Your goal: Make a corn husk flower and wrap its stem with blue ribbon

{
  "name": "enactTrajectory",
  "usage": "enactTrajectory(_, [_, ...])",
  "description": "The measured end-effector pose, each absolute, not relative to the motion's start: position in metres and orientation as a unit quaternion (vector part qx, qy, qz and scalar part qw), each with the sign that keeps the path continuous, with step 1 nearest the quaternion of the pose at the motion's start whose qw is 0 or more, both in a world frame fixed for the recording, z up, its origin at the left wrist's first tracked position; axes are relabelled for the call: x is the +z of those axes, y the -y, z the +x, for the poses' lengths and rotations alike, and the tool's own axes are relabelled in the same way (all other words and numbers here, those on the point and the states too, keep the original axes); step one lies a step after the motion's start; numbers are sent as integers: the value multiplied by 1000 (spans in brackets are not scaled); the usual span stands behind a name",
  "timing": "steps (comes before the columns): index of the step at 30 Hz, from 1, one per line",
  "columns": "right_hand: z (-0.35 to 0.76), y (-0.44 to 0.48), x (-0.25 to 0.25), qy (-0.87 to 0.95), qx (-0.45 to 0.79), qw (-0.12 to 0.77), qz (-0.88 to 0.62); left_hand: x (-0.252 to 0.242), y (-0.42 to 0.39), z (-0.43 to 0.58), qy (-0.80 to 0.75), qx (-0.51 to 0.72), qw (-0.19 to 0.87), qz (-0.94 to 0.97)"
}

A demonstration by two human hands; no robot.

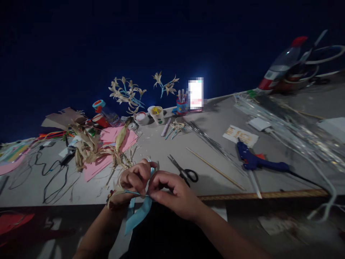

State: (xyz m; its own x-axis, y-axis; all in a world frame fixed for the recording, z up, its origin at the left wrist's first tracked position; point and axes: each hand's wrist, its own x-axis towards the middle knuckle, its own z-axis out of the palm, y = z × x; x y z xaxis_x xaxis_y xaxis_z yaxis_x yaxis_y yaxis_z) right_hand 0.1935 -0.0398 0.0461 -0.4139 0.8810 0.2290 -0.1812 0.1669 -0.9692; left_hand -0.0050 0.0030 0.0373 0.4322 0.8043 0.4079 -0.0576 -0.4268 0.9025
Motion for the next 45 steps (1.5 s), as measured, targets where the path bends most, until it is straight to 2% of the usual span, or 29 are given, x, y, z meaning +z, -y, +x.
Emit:
enactTrajectory(3, [192, 41, 46, 589, 607, 445, -294, 41, -8, -4, -180, 400, 513, 737])
enactTrajectory(6, [190, 42, 46, 559, 634, 444, -297, 43, -11, -3, -157, 404, 519, 737])
enactTrajectory(15, [186, 47, 36, 474, 703, 432, -307, 57, -7, -1, -192, 362, 537, 737])
enactTrajectory(20, [185, 46, 35, 448, 723, 431, -303, 50, -9, -1, -159, 374, 524, 748])
enactTrajectory(27, [185, 47, 44, 388, 765, 407, -313, 36, -10, 0, -138, 393, 571, 708])
enactTrajectory(38, [178, 51, 37, 292, 774, 456, -326, 34, -2, 0, -193, 397, 612, 656])
enactTrajectory(45, [176, 49, 33, 217, 805, 447, -323, 42, 3, 1, -230, 419, 635, 607])
